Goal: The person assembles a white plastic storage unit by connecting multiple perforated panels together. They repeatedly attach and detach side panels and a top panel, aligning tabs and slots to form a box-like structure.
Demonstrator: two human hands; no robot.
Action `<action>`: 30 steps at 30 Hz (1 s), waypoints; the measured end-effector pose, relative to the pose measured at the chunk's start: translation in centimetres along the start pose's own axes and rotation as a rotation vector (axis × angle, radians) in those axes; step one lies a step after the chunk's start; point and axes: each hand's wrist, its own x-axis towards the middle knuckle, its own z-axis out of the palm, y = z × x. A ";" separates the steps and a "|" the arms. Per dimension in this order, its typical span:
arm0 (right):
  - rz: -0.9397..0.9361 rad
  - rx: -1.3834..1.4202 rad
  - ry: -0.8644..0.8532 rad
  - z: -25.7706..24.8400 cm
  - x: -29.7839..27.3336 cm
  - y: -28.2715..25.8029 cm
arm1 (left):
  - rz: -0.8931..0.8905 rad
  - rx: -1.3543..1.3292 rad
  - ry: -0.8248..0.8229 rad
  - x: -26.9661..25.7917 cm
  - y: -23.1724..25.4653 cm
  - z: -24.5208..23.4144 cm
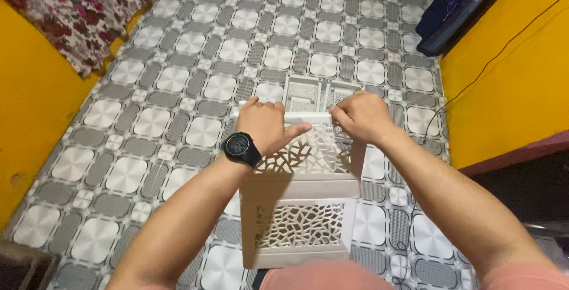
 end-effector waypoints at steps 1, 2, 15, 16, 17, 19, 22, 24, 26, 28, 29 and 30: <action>0.015 -0.008 -0.017 -0.1 0.3 -0.1 | 0.009 -0.016 0.061 0.2 -0.1 -0.1; 0.031 -0.009 -0.049 0.1 0.0 -0.6 | 0.084 0.083 0.378 -0.1 -0.2 0.3; 0.039 -0.004 -0.076 0.4 -0.1 -1.3 | 0.096 -0.001 0.435 -0.9 0.4 5.0; 0.076 -0.023 -0.137 -0.1 0.9 -1.1 | 0.096 -0.008 0.498 -0.2 0.3 5.0; 0.113 -0.042 -0.198 -0.7 2.0 -0.9 | 0.099 0.003 0.516 0.7 0.1 4.9; 0.194 -0.131 -0.405 -1.9 2.0 -1.3 | 0.087 0.001 0.528 -0.6 1.0 5.6; 0.175 -0.158 -0.467 -1.3 4.4 -1.9 | 0.094 -0.012 0.565 -0.3 0.6 5.9; 0.153 -0.068 -0.452 -0.1 4.5 -2.6 | 0.081 0.002 0.577 -0.3 1.0 6.0; 0.162 0.098 -0.444 1.5 4.9 -3.2 | 0.066 0.012 0.558 0.0 1.2 6.0; 0.198 0.088 -0.547 2.6 4.9 -3.3 | 0.048 0.023 0.512 -0.1 1.3 6.1; 0.214 0.083 -0.601 3.0 4.7 -3.2 | 0.030 0.029 0.476 -0.1 1.5 6.2; 0.231 0.090 -0.598 3.4 4.6 -3.1 | 0.015 0.040 0.439 -0.1 1.6 6.2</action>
